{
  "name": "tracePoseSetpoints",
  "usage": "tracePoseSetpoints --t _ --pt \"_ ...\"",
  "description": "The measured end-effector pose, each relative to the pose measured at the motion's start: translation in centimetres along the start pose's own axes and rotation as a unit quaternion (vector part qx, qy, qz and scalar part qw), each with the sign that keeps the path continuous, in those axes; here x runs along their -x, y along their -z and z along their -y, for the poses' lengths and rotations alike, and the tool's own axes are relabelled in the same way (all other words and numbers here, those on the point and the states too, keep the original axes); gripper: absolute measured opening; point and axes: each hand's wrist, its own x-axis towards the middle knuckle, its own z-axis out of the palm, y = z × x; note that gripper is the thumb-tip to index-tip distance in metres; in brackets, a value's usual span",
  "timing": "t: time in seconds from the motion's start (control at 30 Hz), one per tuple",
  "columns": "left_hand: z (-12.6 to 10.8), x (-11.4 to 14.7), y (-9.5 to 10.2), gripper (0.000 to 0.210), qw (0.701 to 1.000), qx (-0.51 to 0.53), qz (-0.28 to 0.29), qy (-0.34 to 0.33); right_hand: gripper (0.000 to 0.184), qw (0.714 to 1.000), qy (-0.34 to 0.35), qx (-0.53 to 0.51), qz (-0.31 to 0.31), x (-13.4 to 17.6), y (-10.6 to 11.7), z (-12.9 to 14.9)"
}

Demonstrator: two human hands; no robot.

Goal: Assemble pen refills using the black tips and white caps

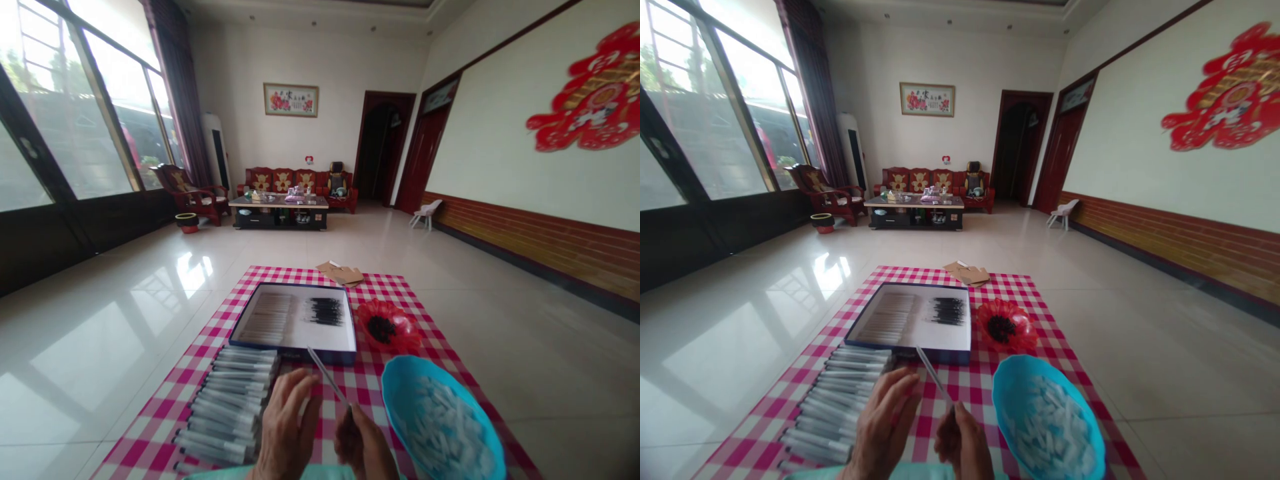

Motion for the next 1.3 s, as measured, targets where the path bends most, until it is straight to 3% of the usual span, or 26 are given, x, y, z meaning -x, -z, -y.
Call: tracePoseSetpoints --t 0.1,0.2,0.43,0.53,0.7,0.83,0.93,1.0,1.07,1.3 --pt "0.8 0.6 -1.0 0.034 0.968 0.134 -0.021 0.211 0.046 0.998 0.000 -0.066 -0.003 0.3 -0.8 -0.2" --pt "1.1 0.5 -1.8 0.050 0.891 0.280 -0.002 0.358 0.053 0.998 -0.011 -0.063 0.029 0.7 -1.8 -1.3" --pt "0.2 -0.6 -2.5 0.055 0.714 0.489 -0.030 0.500 0.066 0.991 -0.075 -0.014 0.111 1.4 -3.0 -3.5" --pt "0.4 -0.7 -2.6 0.046 0.672 0.521 -0.018 0.525 0.069 0.982 -0.098 0.079 0.144 2.1 -3.0 -2.1" --pt "1.7 0.3 -2.8 0.048 0.682 0.507 0.019 0.526 0.053 0.932 -0.043 0.341 0.112 3.9 -2.1 3.0" --pt "2.0 1.9 -3.2 0.067 0.702 0.458 0.061 0.542 0.026 0.870 0.124 0.474 0.044 4.3 0.8 7.4" --pt "1.5 3.0 -3.6 0.074 0.698 0.441 0.104 0.555 0.016 0.797 0.210 0.564 -0.047 3.3 4.4 10.1" --pt "1.1 3.4 -3.8 0.076 0.694 0.434 0.128 0.560 0.016 0.737 0.196 0.640 -0.093 2.4 6.5 11.2" --pt "0.8 3.6 -3.9 0.076 0.692 0.433 0.144 0.559 0.017 0.699 0.166 0.688 -0.102 1.6 8.0 11.7" --pt "0.6 3.9 -4.0 0.082 0.702 0.422 0.169 0.549 0.017 0.658 0.133 0.735 -0.095 0.6 8.0 9.9"
